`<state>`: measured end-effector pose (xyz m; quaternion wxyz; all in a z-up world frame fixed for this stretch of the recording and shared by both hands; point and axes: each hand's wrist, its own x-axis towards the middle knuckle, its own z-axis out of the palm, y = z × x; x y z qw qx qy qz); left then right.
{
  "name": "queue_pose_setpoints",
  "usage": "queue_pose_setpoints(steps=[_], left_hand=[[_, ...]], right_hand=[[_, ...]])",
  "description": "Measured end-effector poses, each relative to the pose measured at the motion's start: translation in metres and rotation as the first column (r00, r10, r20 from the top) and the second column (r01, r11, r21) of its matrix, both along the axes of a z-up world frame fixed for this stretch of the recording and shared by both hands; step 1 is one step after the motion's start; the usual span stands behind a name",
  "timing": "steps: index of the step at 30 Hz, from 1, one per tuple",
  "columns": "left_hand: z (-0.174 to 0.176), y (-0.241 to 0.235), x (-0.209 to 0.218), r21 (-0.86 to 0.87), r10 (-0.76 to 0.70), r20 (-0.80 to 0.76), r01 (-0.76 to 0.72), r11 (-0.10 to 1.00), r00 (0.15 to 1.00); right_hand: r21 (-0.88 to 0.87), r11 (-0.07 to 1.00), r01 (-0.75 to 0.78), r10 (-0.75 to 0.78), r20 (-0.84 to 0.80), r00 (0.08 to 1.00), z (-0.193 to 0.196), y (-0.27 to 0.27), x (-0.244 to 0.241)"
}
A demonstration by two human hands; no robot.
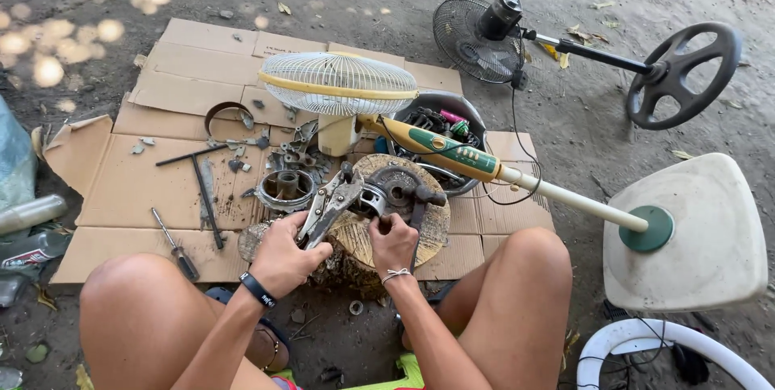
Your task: Disassembling a piston assembly using locking pliers and a hammer
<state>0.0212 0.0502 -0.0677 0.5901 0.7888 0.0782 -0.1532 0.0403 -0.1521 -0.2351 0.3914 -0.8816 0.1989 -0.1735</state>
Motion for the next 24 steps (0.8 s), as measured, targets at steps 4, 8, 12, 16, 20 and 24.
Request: queue_pose_setpoints(steps=[4, 8, 12, 16, 20, 24], left_hand=[[0.008, -0.010, -0.003, 0.037, 0.029, -0.017, -0.029, 0.999, 0.999], [0.009, -0.014, -0.002, 0.022, 0.050, 0.008, -0.050, 0.999, 0.999], [-0.007, -0.019, -0.007, 0.020, 0.082, 0.012, -0.082, 0.996, 0.997], [-0.021, -0.022, -0.014, 0.053, 0.118, 0.012, -0.118, 0.992, 0.993], [-0.011, -0.025, -0.022, 0.121, 0.123, 0.036, -0.126, 0.985, 0.992], [-0.011, -0.023, -0.021, 0.163, 0.115, 0.068, -0.125, 0.979, 0.991]], right_hand=[[0.000, 1.000, -0.003, 0.003, -0.007, 1.000, 0.006, 0.003, -0.002], [0.022, 1.000, -0.012, 0.013, -0.007, 1.000, 0.021, 0.005, -0.002], [0.046, 0.999, -0.005, 0.005, -0.012, 1.000, 0.026, 0.004, -0.005], [0.042, 0.999, -0.012, 0.012, -0.004, 1.000, 0.033, 0.004, -0.006], [0.057, 0.998, -0.012, 0.013, -0.018, 1.000, 0.038, 0.007, -0.007], [0.060, 0.998, -0.023, 0.024, -0.019, 1.000, 0.041, 0.008, -0.006]])
